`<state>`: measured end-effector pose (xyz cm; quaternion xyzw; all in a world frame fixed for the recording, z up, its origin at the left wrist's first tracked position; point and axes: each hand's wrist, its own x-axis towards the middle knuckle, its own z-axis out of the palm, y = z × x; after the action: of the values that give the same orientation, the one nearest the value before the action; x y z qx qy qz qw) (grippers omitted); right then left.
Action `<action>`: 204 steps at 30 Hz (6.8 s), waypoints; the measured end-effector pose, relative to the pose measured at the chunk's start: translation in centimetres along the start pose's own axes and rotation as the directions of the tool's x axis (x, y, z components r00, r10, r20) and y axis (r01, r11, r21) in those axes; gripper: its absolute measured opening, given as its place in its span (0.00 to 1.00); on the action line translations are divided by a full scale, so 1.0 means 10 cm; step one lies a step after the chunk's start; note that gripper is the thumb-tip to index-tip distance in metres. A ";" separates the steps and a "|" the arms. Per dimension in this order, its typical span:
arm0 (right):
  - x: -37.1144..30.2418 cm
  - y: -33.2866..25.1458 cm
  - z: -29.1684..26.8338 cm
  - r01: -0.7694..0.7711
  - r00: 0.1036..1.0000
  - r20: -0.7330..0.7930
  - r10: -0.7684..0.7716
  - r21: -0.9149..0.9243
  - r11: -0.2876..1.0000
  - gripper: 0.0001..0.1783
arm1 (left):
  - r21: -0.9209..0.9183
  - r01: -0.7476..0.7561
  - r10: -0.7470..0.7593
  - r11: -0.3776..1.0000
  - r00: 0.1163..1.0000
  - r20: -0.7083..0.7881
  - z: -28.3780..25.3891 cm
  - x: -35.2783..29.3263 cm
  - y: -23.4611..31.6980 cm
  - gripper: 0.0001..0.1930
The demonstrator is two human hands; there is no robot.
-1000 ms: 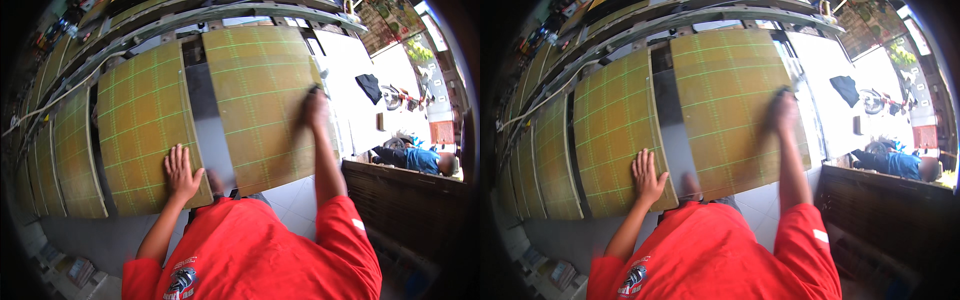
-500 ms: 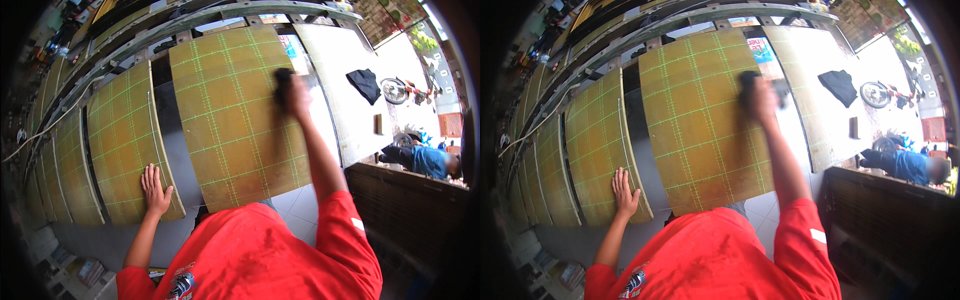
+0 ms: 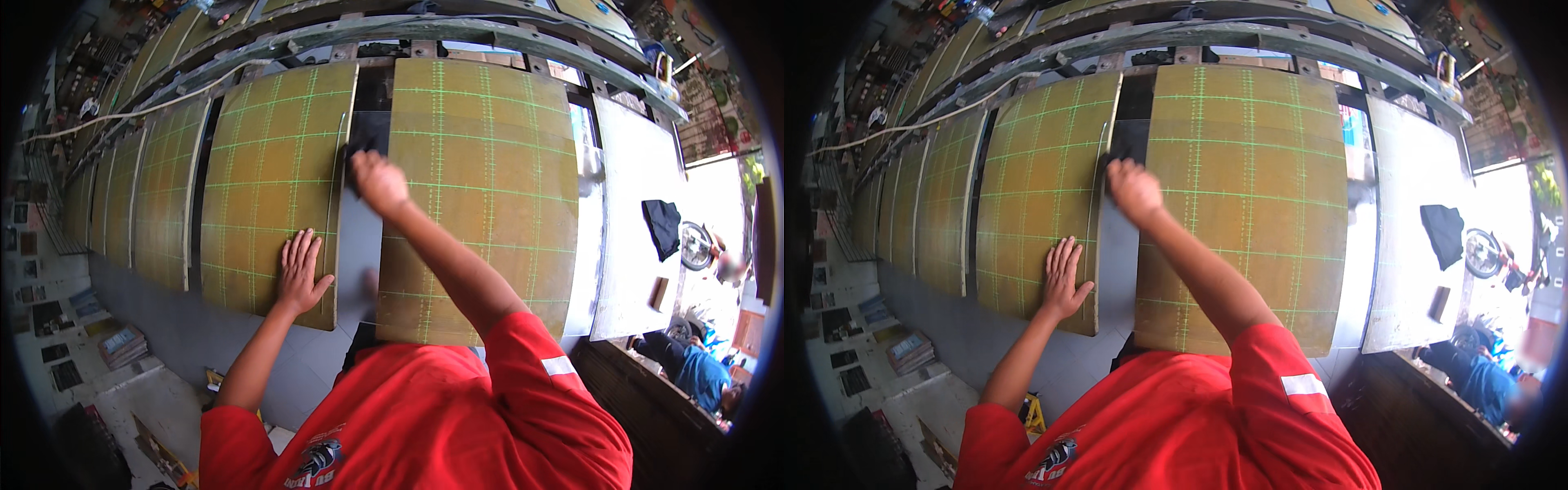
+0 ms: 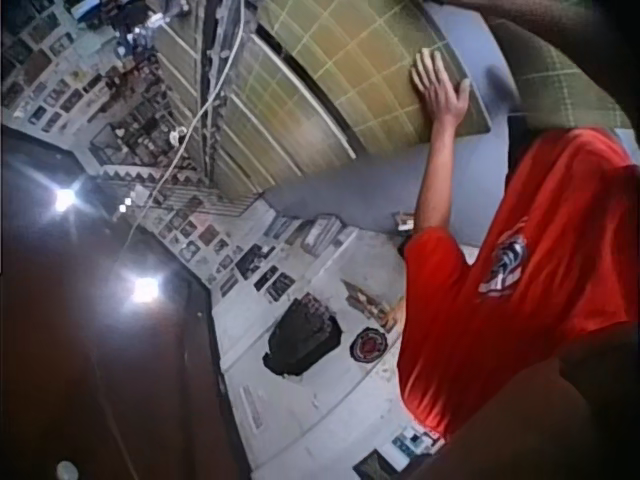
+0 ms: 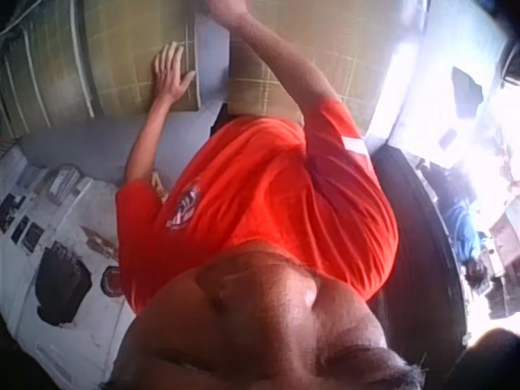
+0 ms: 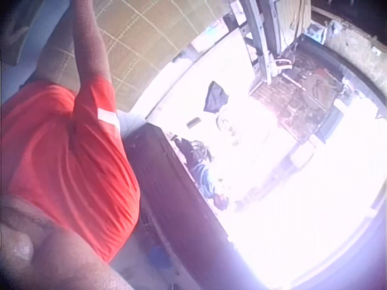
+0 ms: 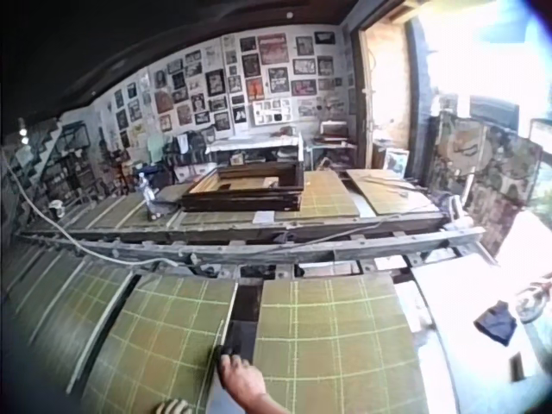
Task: The person retrieves a black cloth from a bag, walks to a row of printing plates, and wipes the surfaces of the plates one by one using the cloth.
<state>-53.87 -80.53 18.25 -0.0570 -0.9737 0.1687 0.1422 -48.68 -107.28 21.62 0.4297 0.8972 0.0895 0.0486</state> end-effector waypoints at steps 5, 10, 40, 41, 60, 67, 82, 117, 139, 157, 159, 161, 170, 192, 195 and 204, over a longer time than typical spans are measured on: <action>-0.18 -0.21 -0.08 0.282 0.938 0.190 -0.290 0.069 0.957 0.10 | -0.037 0.003 -0.005 0.999 0.999 -0.038 0.06 -0.07 -0.05 0.39; 0.79 0.55 -0.15 -0.051 0.999 0.005 0.051 -0.012 0.999 0.06 | -0.031 -0.002 0.001 1.000 1.000 -0.028 0.01 -0.02 -0.04 0.38; -0.32 0.36 -0.42 -0.061 0.996 0.060 0.062 -0.016 0.998 0.07 | -0.013 -0.047 0.046 0.999 0.998 -0.052 0.05 -0.06 -0.06 0.39; -0.43 0.32 -0.49 0.032 0.992 0.118 -0.036 0.028 0.999 0.07 | -0.016 -0.044 0.043 0.999 0.998 -0.056 0.06 -0.06 -0.06 0.39; -2.16 0.02 -0.37 -0.230 0.973 -0.051 0.226 -0.300 0.926 0.15 | 0.033 -0.085 0.088 0.996 0.989 -0.116 0.15 -0.10 -0.09 0.39; -3.00 1.13 -1.42 -0.610 0.769 -0.054 0.637 -0.363 0.704 0.09 | 0.053 -0.090 0.096 0.995 0.986 -0.138 0.18 -0.13 -0.12 0.38; -3.72 0.93 -1.51 -0.425 0.899 -0.181 0.400 -0.128 0.896 0.04 | 0.026 -0.056 0.059 0.998 0.989 -0.134 0.17 -0.14 -0.09 0.37; -4.53 1.87 -1.78 0.121 0.310 0.439 0.843 0.862 -0.493 0.12 | -0.186 0.042 -0.117 0.982 0.904 -0.411 0.15 -0.31 0.17 0.30; -4.25 1.55 -2.54 0.087 0.328 0.275 0.904 0.944 -0.319 0.05 | 0.031 -0.252 0.254 0.967 0.954 -0.162 -0.49 -0.35 1.79 0.19; -3.09 1.85 -3.63 -0.056 0.493 -0.273 0.826 0.938 0.343 0.28 | 0.155 -0.273 0.302 0.949 0.930 -0.208 -2.47 0.92 1.73 0.13; -2.97 2.24 -3.58 -0.132 0.454 -0.382 0.805 0.865 0.484 0.29 | 0.178 -0.230 0.256 0.957 0.956 -0.140 -2.73 1.14 1.79 0.11; -2.82 2.61 -3.56 -0.095 0.473 -0.294 0.831 0.921 0.379 0.31 | 0.080 -0.316 0.324 0.945 0.935 -0.145 -2.89 1.38 1.70 0.11; -2.16 3.47 -3.84 -0.157 0.731 -0.416 0.541 0.669 0.727 0.37 | -0.193 -0.298 0.305 0.935 0.952 0.008 -3.37 2.14 1.65 0.11; -1.24 3.78 -3.70 0.066 0.818 -0.465 0.340 0.663 0.746 0.11 | -0.155 -0.301 0.296 0.941 0.954 -0.057 -3.51 2.43 1.63 0.09; -1.29 3.89 -3.72 0.044 0.818 -0.449 0.359 0.672 0.739 0.11 | -0.243 -0.305 0.297 0.921 0.952 -0.068 -3.45 2.55 1.62 0.08; -1.49 3.28 -4.32 0.112 0.862 -0.401 0.310 0.747 0.655 0.11 | -0.317 -0.090 0.155 0.944 0.971 0.183 -4.28 2.37 1.74 0.10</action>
<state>-24.80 -38.72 42.05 -0.0898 -0.7408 0.5413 0.3876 -57.28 -83.15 66.85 0.4791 0.8339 0.1855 0.2014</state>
